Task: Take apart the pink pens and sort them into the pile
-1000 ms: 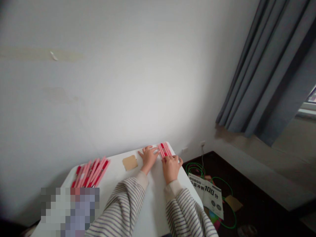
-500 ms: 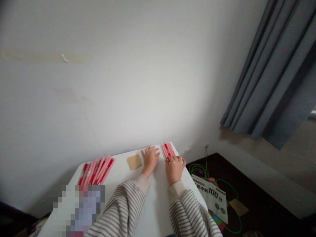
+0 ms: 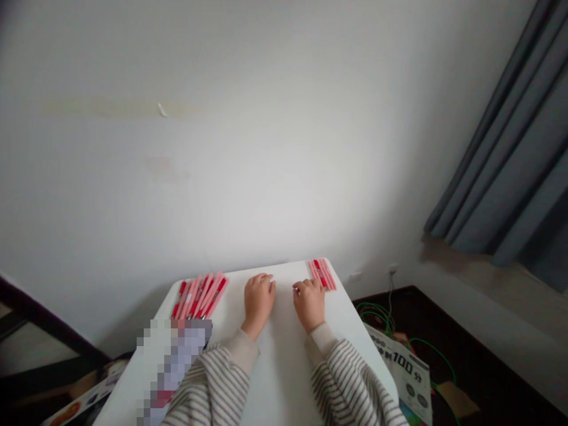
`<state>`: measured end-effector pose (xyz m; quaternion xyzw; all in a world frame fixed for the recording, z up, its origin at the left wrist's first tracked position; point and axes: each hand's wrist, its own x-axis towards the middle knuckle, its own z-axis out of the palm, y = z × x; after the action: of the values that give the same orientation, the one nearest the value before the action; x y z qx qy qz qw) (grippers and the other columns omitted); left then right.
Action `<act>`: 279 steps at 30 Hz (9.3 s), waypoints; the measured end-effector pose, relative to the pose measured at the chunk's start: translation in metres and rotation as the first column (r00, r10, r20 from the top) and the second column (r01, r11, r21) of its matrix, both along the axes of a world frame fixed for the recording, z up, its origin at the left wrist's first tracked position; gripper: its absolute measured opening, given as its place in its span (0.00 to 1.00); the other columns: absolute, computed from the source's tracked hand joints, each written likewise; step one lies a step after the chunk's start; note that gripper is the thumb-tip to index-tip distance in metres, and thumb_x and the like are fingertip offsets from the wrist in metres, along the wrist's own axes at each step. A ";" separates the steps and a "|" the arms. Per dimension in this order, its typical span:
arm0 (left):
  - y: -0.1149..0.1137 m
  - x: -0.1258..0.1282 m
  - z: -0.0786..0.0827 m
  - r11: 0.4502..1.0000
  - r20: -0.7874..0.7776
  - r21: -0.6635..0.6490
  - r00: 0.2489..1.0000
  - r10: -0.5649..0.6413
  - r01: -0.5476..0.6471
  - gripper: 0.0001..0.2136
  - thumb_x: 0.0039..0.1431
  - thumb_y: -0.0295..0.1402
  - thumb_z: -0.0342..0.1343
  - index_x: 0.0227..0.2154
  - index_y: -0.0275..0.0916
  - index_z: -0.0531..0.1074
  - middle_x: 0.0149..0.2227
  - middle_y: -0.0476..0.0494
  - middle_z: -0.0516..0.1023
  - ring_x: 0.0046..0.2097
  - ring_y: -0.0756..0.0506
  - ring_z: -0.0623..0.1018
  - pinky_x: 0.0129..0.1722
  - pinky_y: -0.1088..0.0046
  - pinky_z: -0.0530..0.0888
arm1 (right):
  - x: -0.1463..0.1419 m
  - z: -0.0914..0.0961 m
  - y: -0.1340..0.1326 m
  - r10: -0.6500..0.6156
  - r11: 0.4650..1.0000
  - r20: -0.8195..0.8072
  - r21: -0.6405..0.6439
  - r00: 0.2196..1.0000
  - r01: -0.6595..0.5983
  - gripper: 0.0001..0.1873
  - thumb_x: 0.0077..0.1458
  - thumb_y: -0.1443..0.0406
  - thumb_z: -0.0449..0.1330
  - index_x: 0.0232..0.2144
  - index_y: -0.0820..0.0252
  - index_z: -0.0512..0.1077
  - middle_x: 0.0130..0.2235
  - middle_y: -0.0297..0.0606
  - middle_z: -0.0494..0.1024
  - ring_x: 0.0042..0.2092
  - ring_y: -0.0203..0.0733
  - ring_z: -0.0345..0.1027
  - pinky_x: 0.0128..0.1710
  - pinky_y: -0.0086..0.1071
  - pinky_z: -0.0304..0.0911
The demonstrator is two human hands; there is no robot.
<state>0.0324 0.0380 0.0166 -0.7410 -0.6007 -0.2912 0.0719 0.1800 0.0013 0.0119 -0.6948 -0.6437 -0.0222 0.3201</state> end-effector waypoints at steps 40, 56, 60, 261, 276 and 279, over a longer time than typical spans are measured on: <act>-0.028 -0.068 -0.003 0.815 -0.233 0.039 0.788 0.570 -0.578 0.19 0.62 0.26 0.38 0.42 0.40 0.75 0.40 0.40 0.76 0.49 0.39 0.70 0.60 0.39 0.53 | -0.051 -0.019 0.016 0.158 0.987 -0.101 0.059 0.982 -0.153 0.08 0.57 0.65 0.59 0.37 0.53 0.78 0.37 0.36 0.78 0.47 0.43 0.60 0.45 0.33 0.51; -0.029 -0.065 0.002 0.870 -0.137 0.066 0.859 0.493 -0.488 0.17 0.63 0.28 0.40 0.46 0.42 0.73 0.42 0.41 0.76 0.48 0.40 0.71 0.59 0.42 0.55 | -0.037 -0.023 0.016 0.184 0.980 -0.209 0.117 0.961 -0.162 0.10 0.57 0.68 0.56 0.35 0.55 0.78 0.35 0.38 0.78 0.46 0.45 0.62 0.45 0.35 0.54; -0.033 -0.061 0.001 0.910 -0.108 0.073 0.904 0.414 -0.408 0.16 0.64 0.31 0.41 0.47 0.45 0.73 0.40 0.43 0.76 0.48 0.41 0.72 0.59 0.43 0.54 | -0.029 -0.027 0.020 0.253 0.960 -0.251 0.188 0.934 -0.210 0.10 0.57 0.67 0.56 0.34 0.57 0.78 0.34 0.39 0.78 0.44 0.46 0.62 0.46 0.37 0.57; -0.043 -0.046 -0.008 0.986 0.083 -0.109 0.988 0.134 -0.125 0.11 0.62 0.39 0.48 0.38 0.49 0.76 0.49 0.45 0.71 0.53 0.40 0.66 0.60 0.40 0.50 | -0.003 -0.029 0.025 0.325 0.932 -0.305 0.263 0.895 -0.249 0.15 0.57 0.54 0.56 0.32 0.52 0.81 0.34 0.42 0.80 0.43 0.51 0.63 0.46 0.44 0.58; -0.042 -0.045 -0.008 0.986 0.108 -0.129 0.987 0.122 -0.108 0.10 0.61 0.37 0.49 0.35 0.48 0.76 0.48 0.46 0.72 0.52 0.41 0.66 0.59 0.40 0.51 | -0.002 -0.032 0.028 0.347 0.924 -0.300 0.270 0.889 -0.270 0.17 0.58 0.53 0.55 0.32 0.51 0.81 0.35 0.42 0.79 0.43 0.50 0.63 0.47 0.46 0.59; -0.041 -0.045 -0.008 0.987 0.094 -0.111 0.987 0.128 -0.117 0.10 0.61 0.35 0.49 0.35 0.48 0.77 0.48 0.45 0.72 0.52 0.41 0.67 0.59 0.39 0.52 | -0.002 -0.030 0.027 0.348 0.921 -0.311 0.291 0.884 -0.260 0.17 0.59 0.53 0.54 0.32 0.52 0.81 0.34 0.43 0.79 0.43 0.50 0.63 0.47 0.46 0.59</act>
<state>-0.0129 -0.0032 0.0084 -0.6898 -0.6626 -0.2911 0.0200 0.1780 0.0286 -0.0185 -0.5327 -0.6689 0.0771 0.5127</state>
